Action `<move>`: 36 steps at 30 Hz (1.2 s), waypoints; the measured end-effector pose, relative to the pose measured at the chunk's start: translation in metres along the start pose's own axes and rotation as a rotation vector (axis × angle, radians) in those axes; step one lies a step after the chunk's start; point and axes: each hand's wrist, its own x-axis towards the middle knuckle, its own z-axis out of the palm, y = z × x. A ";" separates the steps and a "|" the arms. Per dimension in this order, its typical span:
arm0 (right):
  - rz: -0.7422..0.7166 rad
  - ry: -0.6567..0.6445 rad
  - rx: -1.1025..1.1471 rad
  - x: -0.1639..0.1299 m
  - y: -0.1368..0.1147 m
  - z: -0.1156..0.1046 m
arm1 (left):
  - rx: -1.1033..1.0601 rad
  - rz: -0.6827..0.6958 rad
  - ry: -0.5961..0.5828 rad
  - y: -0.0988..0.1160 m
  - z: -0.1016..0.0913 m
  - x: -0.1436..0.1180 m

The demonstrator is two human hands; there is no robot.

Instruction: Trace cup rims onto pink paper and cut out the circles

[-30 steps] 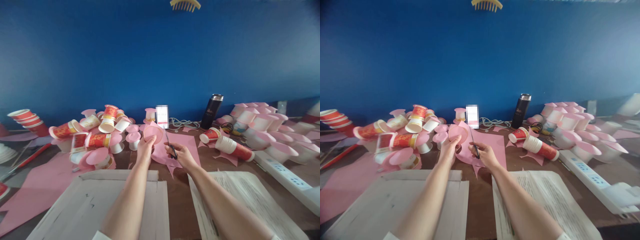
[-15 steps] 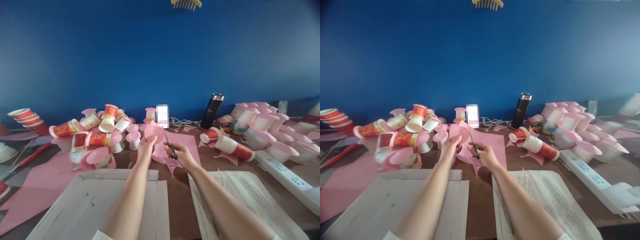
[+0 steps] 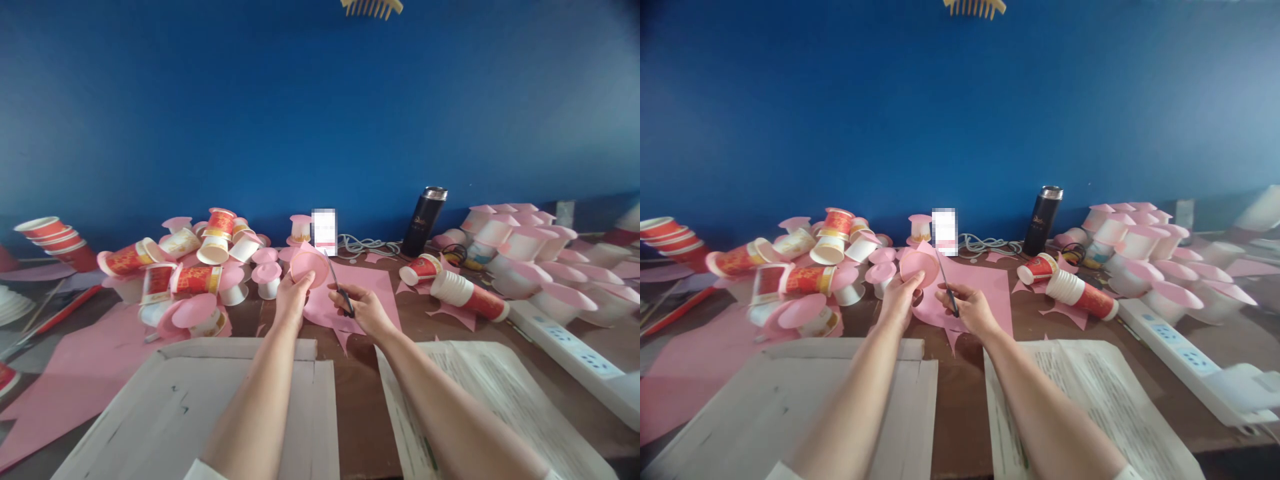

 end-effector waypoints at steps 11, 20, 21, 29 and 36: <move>-0.020 -0.018 -0.016 0.000 0.003 -0.001 | 0.015 0.005 0.011 0.000 0.000 0.001; -0.005 -0.002 -0.035 -0.001 -0.002 0.000 | 0.020 0.037 -0.014 -0.001 0.000 0.000; -0.002 -0.001 -0.039 -0.001 -0.002 0.000 | 0.021 0.034 -0.009 -0.001 0.000 0.000; 0.007 0.029 -0.013 -0.002 -0.004 0.001 | 0.011 0.029 -0.025 -0.002 0.000 0.000; 0.008 0.027 0.000 0.000 -0.002 0.001 | 0.001 0.027 -0.028 -0.002 0.000 -0.001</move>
